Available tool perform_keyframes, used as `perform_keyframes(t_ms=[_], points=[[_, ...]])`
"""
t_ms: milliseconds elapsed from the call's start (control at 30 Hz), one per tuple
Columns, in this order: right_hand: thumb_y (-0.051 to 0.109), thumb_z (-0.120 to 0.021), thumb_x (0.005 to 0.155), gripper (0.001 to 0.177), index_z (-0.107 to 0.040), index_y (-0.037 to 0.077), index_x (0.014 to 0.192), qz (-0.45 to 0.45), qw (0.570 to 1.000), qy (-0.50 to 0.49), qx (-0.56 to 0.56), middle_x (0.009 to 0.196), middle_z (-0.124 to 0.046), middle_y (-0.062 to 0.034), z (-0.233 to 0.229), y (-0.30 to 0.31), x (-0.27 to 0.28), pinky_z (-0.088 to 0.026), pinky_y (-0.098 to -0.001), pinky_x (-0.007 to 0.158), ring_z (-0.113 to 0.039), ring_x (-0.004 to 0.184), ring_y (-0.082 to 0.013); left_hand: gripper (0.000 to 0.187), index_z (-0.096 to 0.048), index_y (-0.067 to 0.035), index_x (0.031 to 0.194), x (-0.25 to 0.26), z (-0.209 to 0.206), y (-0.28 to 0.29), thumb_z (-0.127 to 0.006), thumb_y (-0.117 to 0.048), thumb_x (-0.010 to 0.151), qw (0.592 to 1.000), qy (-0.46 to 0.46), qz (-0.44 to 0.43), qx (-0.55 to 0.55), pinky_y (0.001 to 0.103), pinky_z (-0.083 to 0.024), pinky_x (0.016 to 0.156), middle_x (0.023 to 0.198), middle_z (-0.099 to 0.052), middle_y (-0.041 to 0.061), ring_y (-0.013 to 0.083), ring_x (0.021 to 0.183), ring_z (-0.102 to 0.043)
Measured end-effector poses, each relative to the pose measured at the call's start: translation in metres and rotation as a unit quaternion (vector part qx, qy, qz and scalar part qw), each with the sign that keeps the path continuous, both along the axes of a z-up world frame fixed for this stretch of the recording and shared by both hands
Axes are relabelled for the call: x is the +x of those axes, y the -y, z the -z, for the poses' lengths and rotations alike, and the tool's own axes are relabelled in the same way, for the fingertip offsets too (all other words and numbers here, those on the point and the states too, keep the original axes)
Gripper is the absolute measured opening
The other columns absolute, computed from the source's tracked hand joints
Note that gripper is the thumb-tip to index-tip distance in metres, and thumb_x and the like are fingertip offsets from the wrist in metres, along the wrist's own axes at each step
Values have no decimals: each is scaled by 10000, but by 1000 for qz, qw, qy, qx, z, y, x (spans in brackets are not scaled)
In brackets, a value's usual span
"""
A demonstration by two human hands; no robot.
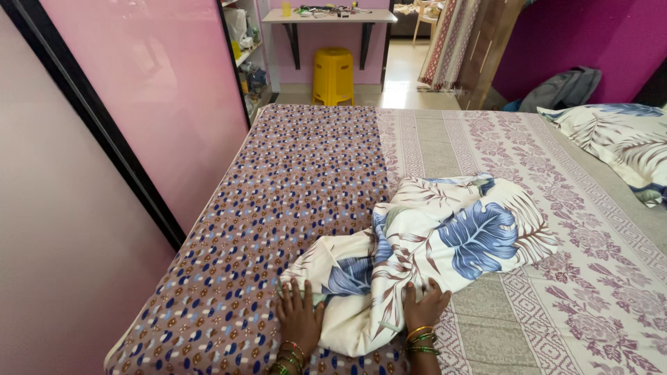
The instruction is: The person unfolds a floral-patterned bed sheet on a bed, smooths it out, and then folds it into a compact rectangular shape. The person uses both hands to align the edges and press down on the folds.
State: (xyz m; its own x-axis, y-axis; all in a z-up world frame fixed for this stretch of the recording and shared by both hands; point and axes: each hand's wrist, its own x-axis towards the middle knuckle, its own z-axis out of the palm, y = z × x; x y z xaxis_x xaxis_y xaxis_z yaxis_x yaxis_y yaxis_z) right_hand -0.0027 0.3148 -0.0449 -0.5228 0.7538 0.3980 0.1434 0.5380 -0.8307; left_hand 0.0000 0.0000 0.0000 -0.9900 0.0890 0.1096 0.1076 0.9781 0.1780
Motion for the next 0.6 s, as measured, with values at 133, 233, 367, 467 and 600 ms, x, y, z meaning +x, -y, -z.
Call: perform_keyframes(t_ms=[133, 233, 367, 467, 600], points=[[428, -729, 859, 682, -541, 88, 1420, 8, 1000, -7, 13, 1611, -231, -374, -20, 23, 13, -297, -574, 1149, -262, 1501, -495, 740, -180, -182, 1606, 2, -5, -2, -400, -539, 997, 999, -30, 6, 43, 598, -60, 1193, 1675, -89, 174, 396, 1540, -18], [403, -716, 891, 635, -563, 56, 1400, 16, 998, -46, 46, 1595, -281, -380, -26, 33, 19, -299, -568, 1163, -297, 1489, -503, 715, -250, -160, 1587, 1, -7, 0, -418, -513, 988, 995, -68, 16, 70, 584, -84, 1192, 1659, -149, 185, 393, 1535, -52], [360, -695, 944, 569, -569, 15, 1379, -10, 994, -77, 75, 1574, -323, -386, -26, 30, 29, -305, -549, 1197, -323, 1483, -510, 687, -319, -129, 1562, 5, -2, 3, -447, -479, 985, 987, -119, 30, 101, 579, -115, 1196, 1646, -216, 192, 390, 1535, -101], [323, -683, 960, 537, -568, -10, 1365, -27, 993, -80, 83, 1561, -329, -401, -27, 30, 33, -300, -551, 1190, -328, 1473, -523, 676, -340, -108, 1552, 7, -3, 5, -463, -459, 987, 985, -129, 38, 110, 583, -123, 1191, 1637, -228, 209, 400, 1531, -112], [314, -670, 945, 519, -571, -3, 1345, -34, 995, -73, 67, 1555, -328, -405, -30, 31, 34, -337, -532, 1153, -354, 1445, -515, 673, -348, -88, 1552, 8, -2, 5, -466, -446, 994, 982, -137, 42, 123, 578, -137, 1193, 1637, -233, 221, 417, 1532, -119]])
